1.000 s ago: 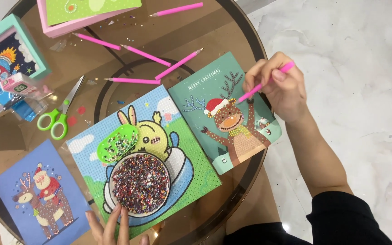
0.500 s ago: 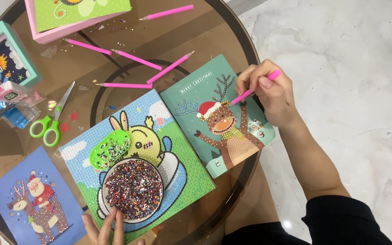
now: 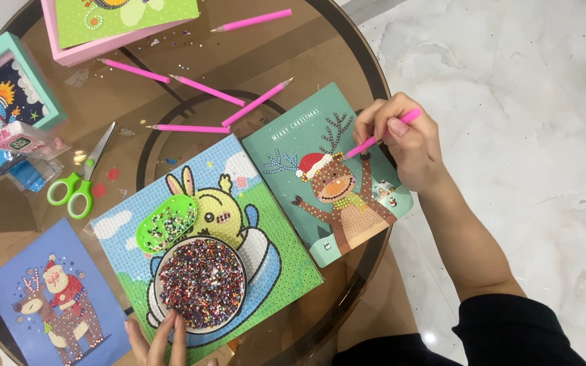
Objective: The person performs diamond painting by picking up small colorful beads with a specialized stylus and placing them onto a sticky, coded canvas to complete an image. The placed beads are then pressed down by hand.
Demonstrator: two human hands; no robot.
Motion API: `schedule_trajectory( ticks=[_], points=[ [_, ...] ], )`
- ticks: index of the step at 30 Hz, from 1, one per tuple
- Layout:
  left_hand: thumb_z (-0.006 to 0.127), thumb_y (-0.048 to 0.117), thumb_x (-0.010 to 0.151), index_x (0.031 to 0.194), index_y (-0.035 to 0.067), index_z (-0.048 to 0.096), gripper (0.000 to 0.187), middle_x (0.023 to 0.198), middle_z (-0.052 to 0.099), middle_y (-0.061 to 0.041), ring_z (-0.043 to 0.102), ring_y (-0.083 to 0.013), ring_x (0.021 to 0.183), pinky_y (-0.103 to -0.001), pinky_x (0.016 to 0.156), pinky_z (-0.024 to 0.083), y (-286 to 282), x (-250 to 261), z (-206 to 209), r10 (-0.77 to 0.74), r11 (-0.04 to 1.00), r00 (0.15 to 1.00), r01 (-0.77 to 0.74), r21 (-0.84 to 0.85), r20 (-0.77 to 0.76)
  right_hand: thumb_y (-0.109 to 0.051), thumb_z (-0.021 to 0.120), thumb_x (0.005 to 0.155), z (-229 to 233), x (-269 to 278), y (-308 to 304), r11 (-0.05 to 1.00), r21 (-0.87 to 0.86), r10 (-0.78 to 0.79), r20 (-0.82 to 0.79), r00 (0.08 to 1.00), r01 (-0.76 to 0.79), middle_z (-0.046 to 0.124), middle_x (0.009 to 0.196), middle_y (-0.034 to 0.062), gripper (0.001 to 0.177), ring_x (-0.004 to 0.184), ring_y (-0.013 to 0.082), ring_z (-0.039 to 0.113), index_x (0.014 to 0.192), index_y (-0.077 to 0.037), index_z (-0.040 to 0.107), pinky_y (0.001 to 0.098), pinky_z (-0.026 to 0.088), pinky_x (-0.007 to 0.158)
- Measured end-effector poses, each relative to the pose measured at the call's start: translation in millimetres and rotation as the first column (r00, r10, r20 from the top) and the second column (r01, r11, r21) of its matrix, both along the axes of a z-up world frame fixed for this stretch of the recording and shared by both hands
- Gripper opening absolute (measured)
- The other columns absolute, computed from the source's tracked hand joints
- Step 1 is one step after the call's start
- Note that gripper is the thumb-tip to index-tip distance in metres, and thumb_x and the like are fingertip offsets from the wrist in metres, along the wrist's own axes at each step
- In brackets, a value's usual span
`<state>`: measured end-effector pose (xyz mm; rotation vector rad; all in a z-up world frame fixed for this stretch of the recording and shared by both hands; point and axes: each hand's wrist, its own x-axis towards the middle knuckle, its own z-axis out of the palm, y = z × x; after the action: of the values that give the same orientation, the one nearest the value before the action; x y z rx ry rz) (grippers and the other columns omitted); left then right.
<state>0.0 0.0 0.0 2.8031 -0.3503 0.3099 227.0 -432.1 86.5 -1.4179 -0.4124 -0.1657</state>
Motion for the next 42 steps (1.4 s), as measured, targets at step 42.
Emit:
schedule_trajectory(
  ticks=[42],
  points=[
    [0.035,0.055,0.087,0.126,-0.003,0.05,0.072,0.127,0.051,-0.019,0.049,-0.0343,0.126,-0.071,0.124,0.01,-5.5,7.6,-3.9,-0.078,0.996,0.991,0.082,-0.027,0.111,-0.015,0.03,0.095,-2.4,1.5,-0.9,1.0,0.018,0.002,0.021,1.0,-0.003,0.055,0.086,0.0157,0.011,0.076,0.0212,0.051,0.09,-0.01,0.039,0.0318,0.046,0.076]
  ],
)
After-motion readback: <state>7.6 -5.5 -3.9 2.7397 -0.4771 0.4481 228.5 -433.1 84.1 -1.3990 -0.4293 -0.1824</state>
